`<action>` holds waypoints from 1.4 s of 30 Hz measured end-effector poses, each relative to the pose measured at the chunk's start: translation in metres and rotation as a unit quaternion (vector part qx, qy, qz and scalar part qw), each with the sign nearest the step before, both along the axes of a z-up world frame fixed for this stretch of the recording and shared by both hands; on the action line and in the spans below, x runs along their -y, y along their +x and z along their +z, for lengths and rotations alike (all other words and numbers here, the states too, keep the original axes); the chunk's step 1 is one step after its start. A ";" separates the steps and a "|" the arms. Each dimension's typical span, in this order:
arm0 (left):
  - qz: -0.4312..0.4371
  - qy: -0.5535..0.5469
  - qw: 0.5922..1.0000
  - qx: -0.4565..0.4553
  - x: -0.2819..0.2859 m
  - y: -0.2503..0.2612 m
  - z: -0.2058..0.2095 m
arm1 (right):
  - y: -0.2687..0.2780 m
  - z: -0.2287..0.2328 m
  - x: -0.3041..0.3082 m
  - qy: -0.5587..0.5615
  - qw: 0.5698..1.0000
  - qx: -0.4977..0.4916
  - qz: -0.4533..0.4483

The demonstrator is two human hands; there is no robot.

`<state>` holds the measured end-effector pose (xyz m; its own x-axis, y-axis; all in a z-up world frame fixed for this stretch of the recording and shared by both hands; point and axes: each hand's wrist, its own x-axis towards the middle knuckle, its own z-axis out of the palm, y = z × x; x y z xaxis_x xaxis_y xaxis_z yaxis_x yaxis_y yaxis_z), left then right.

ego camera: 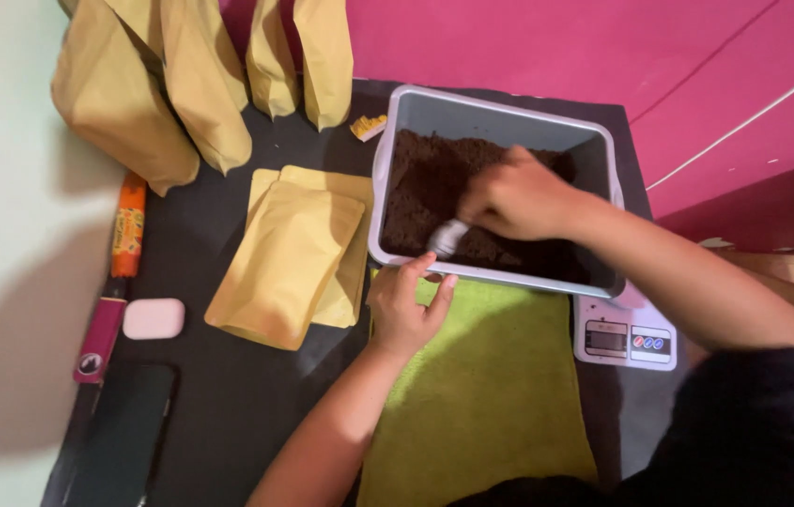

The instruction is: Scooping coffee grounds from a storage bin into paper bags and weighing them on a digital scale for packaging.

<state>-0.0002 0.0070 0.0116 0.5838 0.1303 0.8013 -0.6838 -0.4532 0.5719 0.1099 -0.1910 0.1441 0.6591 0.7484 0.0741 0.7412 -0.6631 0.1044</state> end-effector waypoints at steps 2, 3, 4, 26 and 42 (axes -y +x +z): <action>-0.002 -0.003 1.000 0.000 0.000 0.000 -0.002 | -0.013 0.012 0.041 -0.036 0.998 -0.043 0.000; 0.001 -0.001 1.000 0.002 0.001 0.000 -0.003 | -0.013 0.013 0.069 -0.092 0.994 -0.015 -0.049; 0.003 0.002 1.000 0.007 0.002 0.002 -0.003 | -0.012 0.016 0.099 -0.147 0.984 0.017 -0.098; -0.007 0.029 0.999 -0.023 0.003 -0.005 -0.003 | 0.072 -0.017 -0.024 0.000 0.993 0.117 -0.005; -0.004 0.005 1.000 -0.008 0.004 0.004 -0.011 | 0.068 -0.031 0.013 -0.059 0.971 0.090 -0.215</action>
<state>0.0035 0.0028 0.0004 0.5982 0.1173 0.7927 -0.6775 -0.4543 0.5785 0.1777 -0.2038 0.1130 0.8967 0.4171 0.1481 0.3611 -0.8830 0.2999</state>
